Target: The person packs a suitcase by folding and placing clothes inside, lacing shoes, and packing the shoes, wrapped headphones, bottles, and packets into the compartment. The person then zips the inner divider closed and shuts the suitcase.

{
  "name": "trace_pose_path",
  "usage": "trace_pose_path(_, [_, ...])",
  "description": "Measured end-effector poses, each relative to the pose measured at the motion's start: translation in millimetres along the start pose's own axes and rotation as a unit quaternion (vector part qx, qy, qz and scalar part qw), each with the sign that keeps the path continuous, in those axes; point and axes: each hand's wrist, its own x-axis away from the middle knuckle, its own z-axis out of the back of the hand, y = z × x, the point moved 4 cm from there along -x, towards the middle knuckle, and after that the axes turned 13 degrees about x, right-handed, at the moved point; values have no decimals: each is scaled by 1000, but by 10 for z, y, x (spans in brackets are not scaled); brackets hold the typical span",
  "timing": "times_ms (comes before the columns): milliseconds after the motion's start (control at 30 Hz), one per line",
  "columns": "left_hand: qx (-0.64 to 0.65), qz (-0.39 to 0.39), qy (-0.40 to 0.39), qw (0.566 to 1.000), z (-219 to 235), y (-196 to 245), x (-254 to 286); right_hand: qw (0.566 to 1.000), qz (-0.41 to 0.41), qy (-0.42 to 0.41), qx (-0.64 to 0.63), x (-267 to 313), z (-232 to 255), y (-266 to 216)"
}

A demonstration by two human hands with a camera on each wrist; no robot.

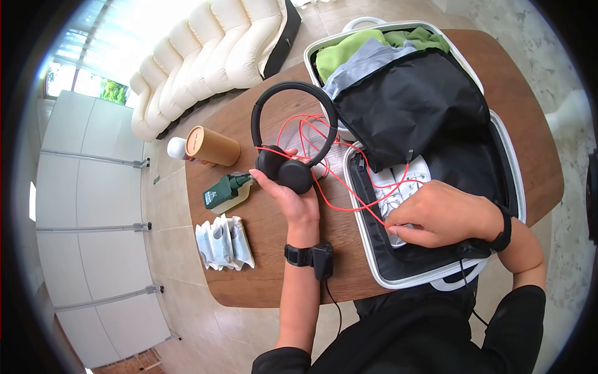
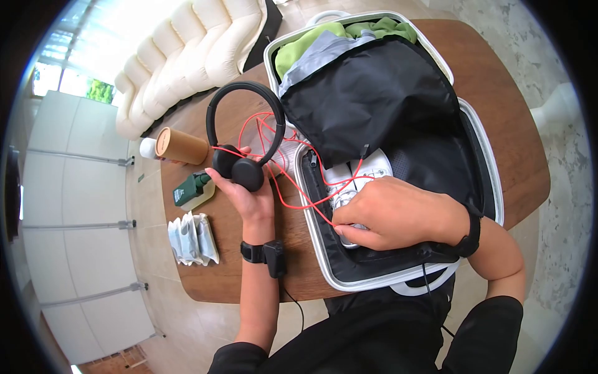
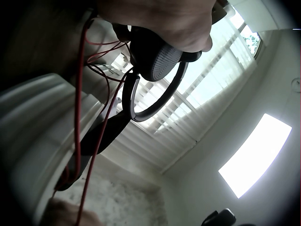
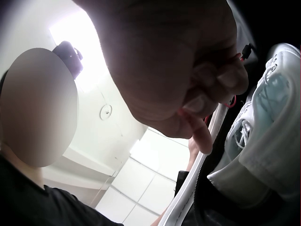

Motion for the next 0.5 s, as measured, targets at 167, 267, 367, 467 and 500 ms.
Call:
trace_pose_path(167, [7,-6,-16,1000,-14,5,3,1000,-6,-24,-17,5,-3,-9])
trace_pose_path(267, [13,-8,-24,1000,13,28,16,999,-5,-32,-29,14,2,-10])
trace_pose_path(367, [20,9,-10,1000,47,17,-5,998,-5,-41,-42,2,-8,-17])
trace_pose_path(467, [-9,-14,-8,1000,-20,-7,26,997,-2,-50,-52,0,-1,-26])
trace_pose_path(500, [-9,-14,-8,1000,-27,-12,25,997,1,-54,-52,-3,3,-31])
